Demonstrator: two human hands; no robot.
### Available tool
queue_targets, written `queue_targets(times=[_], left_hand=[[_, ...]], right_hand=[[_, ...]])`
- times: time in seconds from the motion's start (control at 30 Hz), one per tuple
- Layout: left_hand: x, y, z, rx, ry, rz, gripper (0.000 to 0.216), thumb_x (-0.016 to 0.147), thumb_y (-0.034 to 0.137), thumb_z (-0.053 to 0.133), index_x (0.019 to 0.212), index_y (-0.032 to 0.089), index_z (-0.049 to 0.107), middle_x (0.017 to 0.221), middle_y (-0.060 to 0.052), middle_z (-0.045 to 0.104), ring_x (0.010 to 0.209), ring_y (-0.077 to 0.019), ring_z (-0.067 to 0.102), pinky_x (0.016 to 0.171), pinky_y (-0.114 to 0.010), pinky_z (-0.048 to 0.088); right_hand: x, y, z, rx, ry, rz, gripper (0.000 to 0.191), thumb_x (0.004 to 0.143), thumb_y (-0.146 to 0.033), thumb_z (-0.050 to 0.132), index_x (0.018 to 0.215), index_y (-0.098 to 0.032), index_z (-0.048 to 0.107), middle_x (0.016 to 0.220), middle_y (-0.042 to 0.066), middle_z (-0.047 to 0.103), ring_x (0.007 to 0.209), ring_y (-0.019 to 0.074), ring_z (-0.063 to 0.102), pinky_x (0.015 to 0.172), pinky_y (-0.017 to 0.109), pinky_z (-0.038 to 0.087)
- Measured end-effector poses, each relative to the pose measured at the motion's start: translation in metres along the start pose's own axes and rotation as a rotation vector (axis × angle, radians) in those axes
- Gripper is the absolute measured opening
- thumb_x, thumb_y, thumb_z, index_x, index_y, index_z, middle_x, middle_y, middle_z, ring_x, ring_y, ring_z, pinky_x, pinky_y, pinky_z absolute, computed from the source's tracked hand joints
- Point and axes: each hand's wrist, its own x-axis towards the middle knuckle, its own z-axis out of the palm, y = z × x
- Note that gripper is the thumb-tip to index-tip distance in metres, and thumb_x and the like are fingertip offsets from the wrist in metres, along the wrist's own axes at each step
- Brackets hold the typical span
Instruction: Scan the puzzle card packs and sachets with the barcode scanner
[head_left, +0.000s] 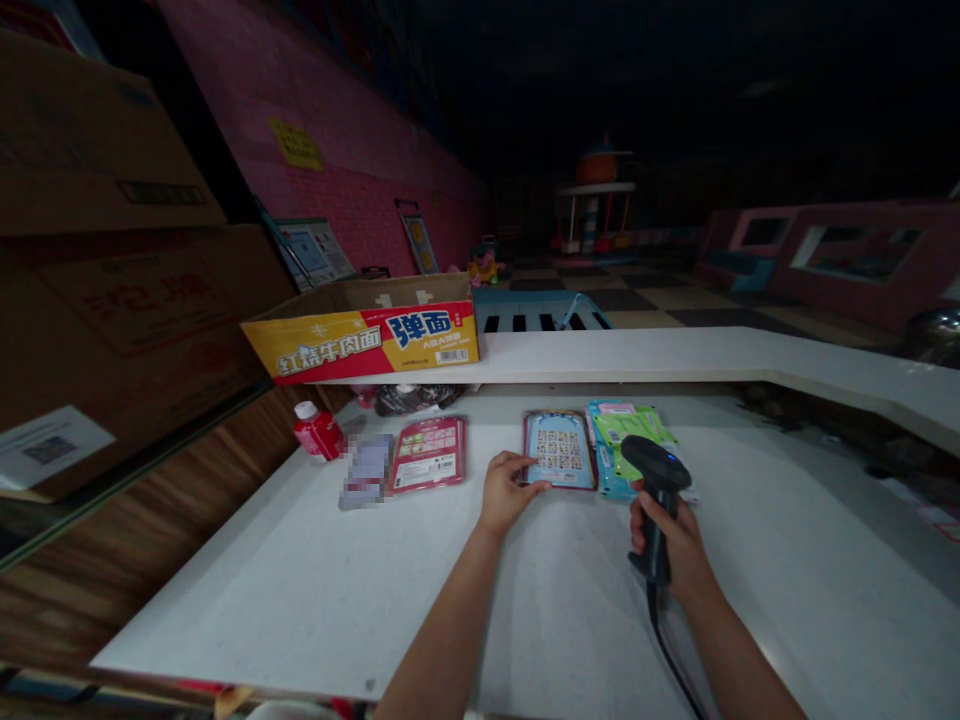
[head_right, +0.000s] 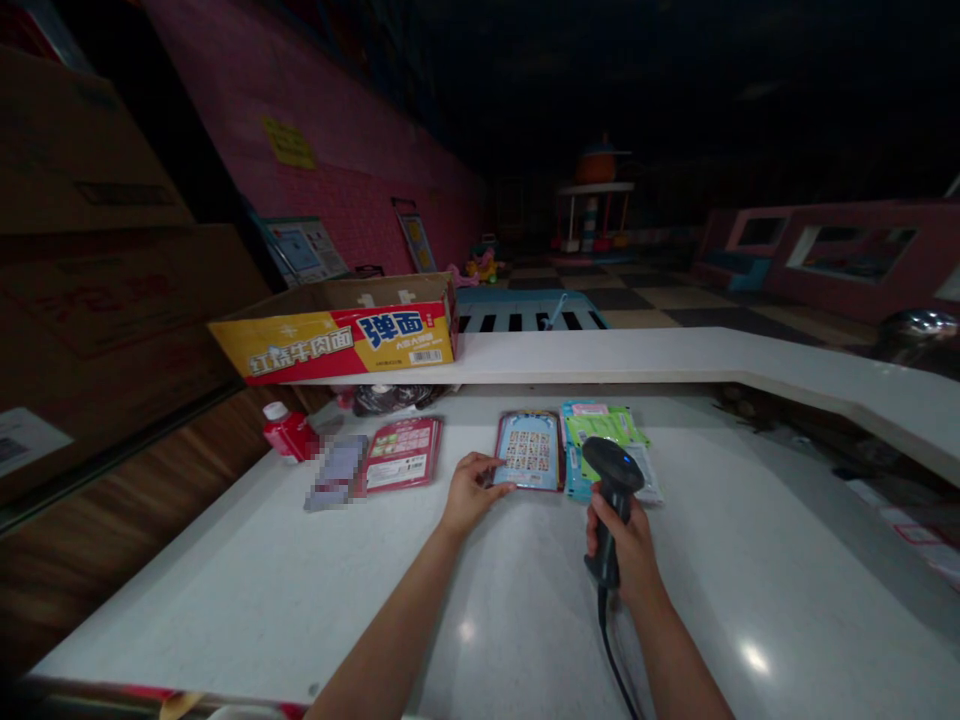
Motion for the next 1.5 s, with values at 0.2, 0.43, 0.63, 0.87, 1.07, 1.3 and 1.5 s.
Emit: queue_targets(times=[0.2,0.43,0.63,0.87,1.07,1.3,1.5], left_hand=[[0.001,-0.001,0.003,0.044,0.024,0.001,0.042,0.065,0.046,0.083,0.096,0.020,0.076,0.084,-0.005,0.064,0.077,-0.0170,0.058,0.072,-0.030,0.048],[-0.002,0.000,0.000,-0.002,0.063,-0.016,0.033,0.072,0.040,0.076,0.099,0.021,0.075,0.085,-0.006,0.063,0.078,-0.0187,0.058,0.074,-0.031,0.047],[-0.005,0.003,-0.041,0.149,0.158,-0.058,0.022,0.077,0.020,0.064,0.096,0.022,0.074,0.093,-0.009,0.066,0.093,-0.0239,0.059,0.090,-0.038,0.045],[0.008,0.011,-0.128,0.823,0.188,-0.498,0.038,0.081,0.031,0.060,0.115,0.015,0.065,0.117,-0.020,0.061,0.115,-0.0360,0.051,0.098,-0.045,0.038],[0.011,0.007,-0.145,0.898,0.055,-0.754,0.072,0.065,0.055,0.074,0.123,0.016,0.057,0.128,-0.024,0.057,0.124,-0.0427,0.046,0.096,-0.049,0.038],[0.013,0.005,-0.135,0.873,0.089,-0.762,0.081,0.055,0.058,0.080,0.121,0.017,0.057,0.129,-0.027,0.054,0.123,-0.0453,0.046,0.094,-0.053,0.038],[0.018,0.000,-0.137,0.880,0.107,-0.795,0.102,0.040,0.063,0.085,0.125,0.015,0.054,0.133,-0.032,0.049,0.123,-0.0494,0.045,0.093,-0.057,0.038]], right_hand=[[0.000,0.000,0.001,-0.018,-0.047,-0.014,0.041,0.072,-0.045,0.080,0.098,-0.021,0.059,0.057,-0.006,0.059,0.038,0.0096,0.050,0.034,0.020,0.041],[-0.004,0.002,0.004,-0.064,-0.104,0.070,0.049,0.070,-0.049,0.081,0.103,-0.020,0.060,0.057,-0.006,0.058,0.037,0.0098,0.049,0.034,0.021,0.040],[-0.007,0.004,0.003,-0.104,-0.091,0.074,0.050,0.068,-0.049,0.081,0.103,-0.020,0.061,0.056,-0.006,0.058,0.036,0.0102,0.048,0.033,0.021,0.039],[-0.010,0.004,0.007,-0.099,-0.063,0.082,0.052,0.064,-0.050,0.083,0.101,-0.019,0.062,0.054,-0.006,0.056,0.035,0.0101,0.048,0.031,0.020,0.037],[-0.008,0.008,0.006,-0.122,-0.032,0.080,0.052,0.063,-0.050,0.083,0.099,-0.020,0.063,0.053,-0.006,0.056,0.034,0.0108,0.048,0.031,0.021,0.037],[-0.009,0.010,0.004,-0.087,-0.044,0.084,0.050,0.065,-0.048,0.083,0.100,-0.020,0.063,0.054,-0.006,0.056,0.035,0.0107,0.049,0.032,0.020,0.038],[-0.008,0.010,0.004,-0.102,-0.057,0.081,0.050,0.065,-0.048,0.083,0.101,-0.020,0.063,0.055,-0.006,0.056,0.035,0.0106,0.048,0.031,0.021,0.038]])
